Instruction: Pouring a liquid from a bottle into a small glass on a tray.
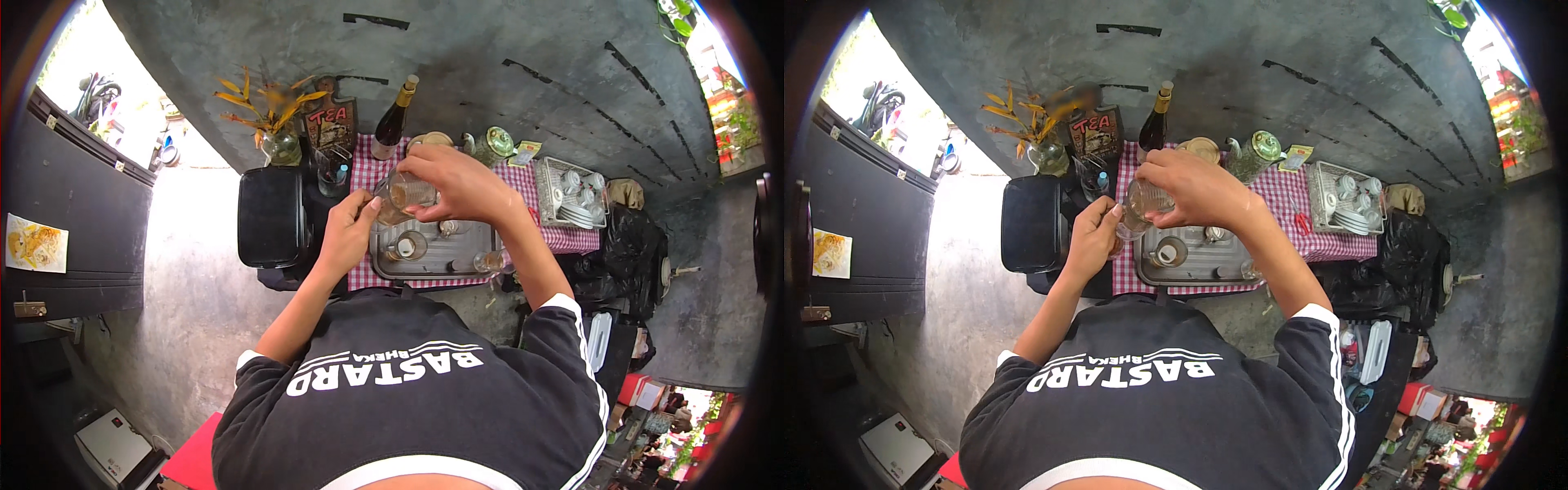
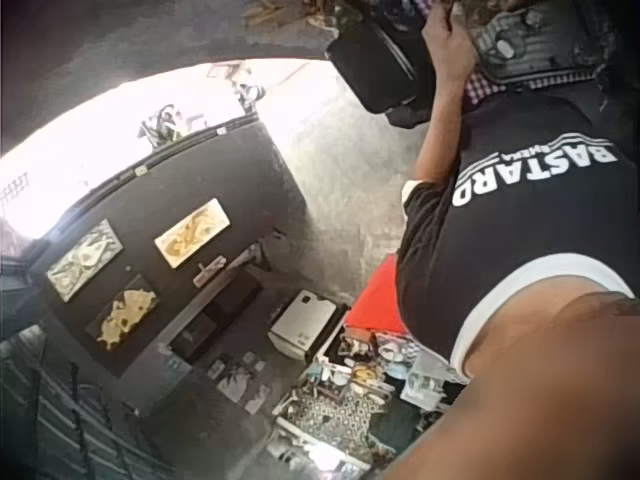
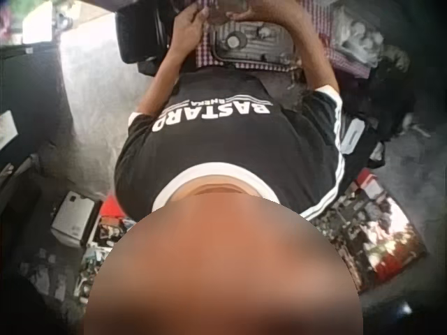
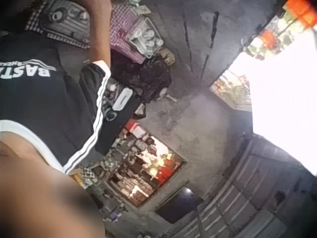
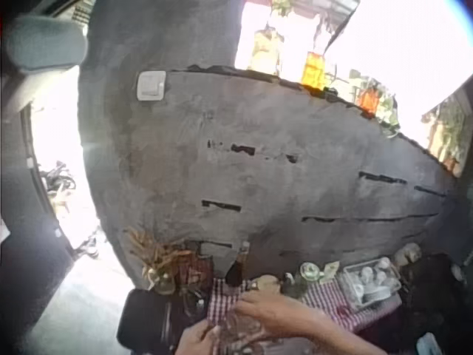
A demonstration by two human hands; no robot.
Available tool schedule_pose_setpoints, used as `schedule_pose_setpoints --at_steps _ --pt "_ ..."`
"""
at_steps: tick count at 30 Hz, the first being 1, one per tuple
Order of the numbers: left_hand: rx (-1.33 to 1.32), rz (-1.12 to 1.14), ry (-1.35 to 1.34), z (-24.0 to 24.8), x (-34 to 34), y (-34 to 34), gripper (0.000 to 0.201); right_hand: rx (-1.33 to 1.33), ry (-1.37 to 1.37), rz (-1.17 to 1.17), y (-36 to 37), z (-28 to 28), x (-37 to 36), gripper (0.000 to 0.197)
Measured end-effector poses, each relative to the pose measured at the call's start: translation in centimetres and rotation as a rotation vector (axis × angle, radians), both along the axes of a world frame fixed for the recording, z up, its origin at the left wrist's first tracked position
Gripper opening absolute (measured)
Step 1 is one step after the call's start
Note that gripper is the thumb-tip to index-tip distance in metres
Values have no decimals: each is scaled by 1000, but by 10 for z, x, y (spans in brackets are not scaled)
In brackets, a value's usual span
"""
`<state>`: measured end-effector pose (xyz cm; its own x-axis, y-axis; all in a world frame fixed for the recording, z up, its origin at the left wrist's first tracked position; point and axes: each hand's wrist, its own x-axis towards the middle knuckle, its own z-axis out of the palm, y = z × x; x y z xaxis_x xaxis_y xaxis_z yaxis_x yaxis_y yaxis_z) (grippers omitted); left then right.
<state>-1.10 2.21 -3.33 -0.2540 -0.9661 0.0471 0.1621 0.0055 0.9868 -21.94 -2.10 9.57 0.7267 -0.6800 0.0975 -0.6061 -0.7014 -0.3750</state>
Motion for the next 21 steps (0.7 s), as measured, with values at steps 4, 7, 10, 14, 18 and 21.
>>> schedule_pose_setpoints --at_steps 4,7,10,14,18,21 --pt "36 0 5 2 -2 1 27 -26 8 15 -1 -1 -2 53" --pt "5 18 -10 3 -5 3 27 -21 18 20 0 5 0 53" --pt "-36 37 -10 1 -10 4 27 19 57 14 -1 6 -2 52" --pt "-33 40 -17 2 -11 5 27 55 99 -5 0 8 -3 53" --pt "11 42 -17 3 -11 7 28 80 135 -53 3 12 1 53" --pt "-15 63 -39 2 -13 7 28 110 169 -55 4 12 -1 53"
